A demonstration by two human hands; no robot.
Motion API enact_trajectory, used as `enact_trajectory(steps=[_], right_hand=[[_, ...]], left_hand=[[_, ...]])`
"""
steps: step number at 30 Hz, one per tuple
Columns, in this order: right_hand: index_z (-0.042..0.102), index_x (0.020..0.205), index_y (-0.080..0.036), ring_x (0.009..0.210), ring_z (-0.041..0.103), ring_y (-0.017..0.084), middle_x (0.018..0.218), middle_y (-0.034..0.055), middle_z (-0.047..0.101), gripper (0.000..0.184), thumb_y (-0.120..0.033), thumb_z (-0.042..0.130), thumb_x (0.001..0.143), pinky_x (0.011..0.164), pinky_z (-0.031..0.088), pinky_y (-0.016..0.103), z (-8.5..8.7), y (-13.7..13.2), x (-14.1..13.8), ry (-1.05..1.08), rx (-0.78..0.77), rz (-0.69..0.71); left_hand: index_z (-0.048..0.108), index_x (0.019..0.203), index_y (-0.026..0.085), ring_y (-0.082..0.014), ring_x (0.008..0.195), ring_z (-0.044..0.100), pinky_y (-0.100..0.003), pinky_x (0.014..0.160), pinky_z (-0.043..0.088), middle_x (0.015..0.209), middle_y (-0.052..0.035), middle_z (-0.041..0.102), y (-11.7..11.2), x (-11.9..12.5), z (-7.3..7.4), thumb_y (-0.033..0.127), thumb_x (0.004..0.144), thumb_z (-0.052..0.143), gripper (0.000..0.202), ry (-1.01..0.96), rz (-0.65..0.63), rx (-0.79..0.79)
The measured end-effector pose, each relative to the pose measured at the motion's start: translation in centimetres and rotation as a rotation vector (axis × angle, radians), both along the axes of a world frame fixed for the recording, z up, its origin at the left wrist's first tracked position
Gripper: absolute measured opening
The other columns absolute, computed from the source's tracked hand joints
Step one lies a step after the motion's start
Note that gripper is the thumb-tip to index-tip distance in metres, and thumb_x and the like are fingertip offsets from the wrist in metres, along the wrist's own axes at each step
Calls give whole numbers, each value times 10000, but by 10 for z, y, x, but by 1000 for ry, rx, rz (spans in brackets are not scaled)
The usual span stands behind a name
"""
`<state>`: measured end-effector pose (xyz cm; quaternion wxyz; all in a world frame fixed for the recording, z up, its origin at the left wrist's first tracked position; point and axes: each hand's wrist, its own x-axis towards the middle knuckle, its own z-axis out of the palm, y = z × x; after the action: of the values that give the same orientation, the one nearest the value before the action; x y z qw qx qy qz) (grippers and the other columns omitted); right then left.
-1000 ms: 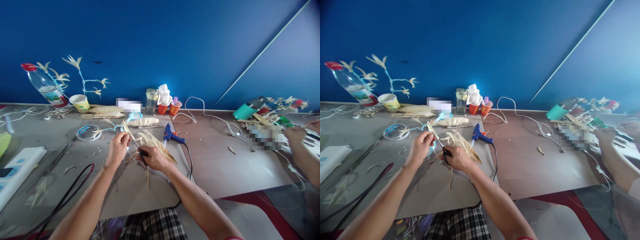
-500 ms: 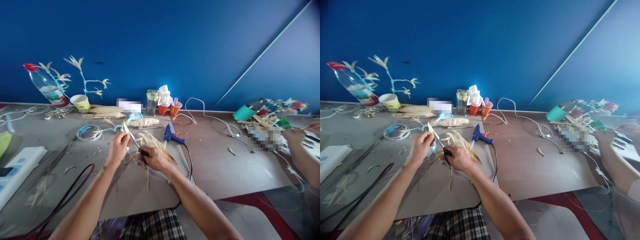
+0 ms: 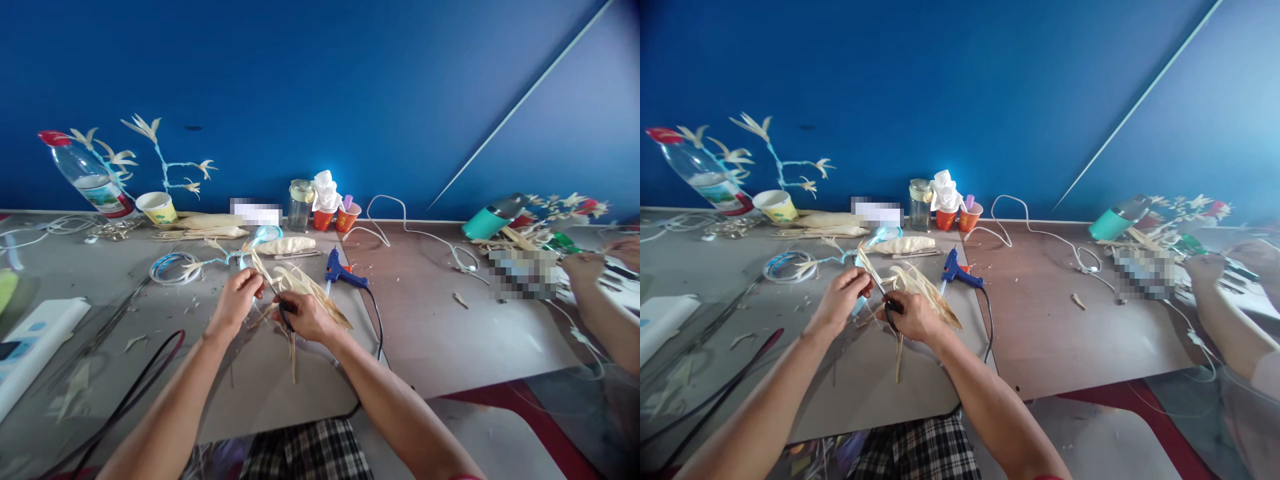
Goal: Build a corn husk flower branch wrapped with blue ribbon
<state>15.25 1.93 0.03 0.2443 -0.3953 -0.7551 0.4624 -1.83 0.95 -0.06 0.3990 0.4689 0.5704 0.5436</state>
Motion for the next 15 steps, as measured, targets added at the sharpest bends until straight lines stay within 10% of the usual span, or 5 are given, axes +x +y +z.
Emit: enact_trajectory(steps=[15], right_hand=[[661,953,-189,589,481,105,690,-13,600,219,-307,586,783,545,389,211,-5,2,0,22,12,-9]], left_hand=[[550,572,195,-129,550,464,-240,549,372,541,10,506,-2,4,3,308,770,556,228,50,-24,-13]])
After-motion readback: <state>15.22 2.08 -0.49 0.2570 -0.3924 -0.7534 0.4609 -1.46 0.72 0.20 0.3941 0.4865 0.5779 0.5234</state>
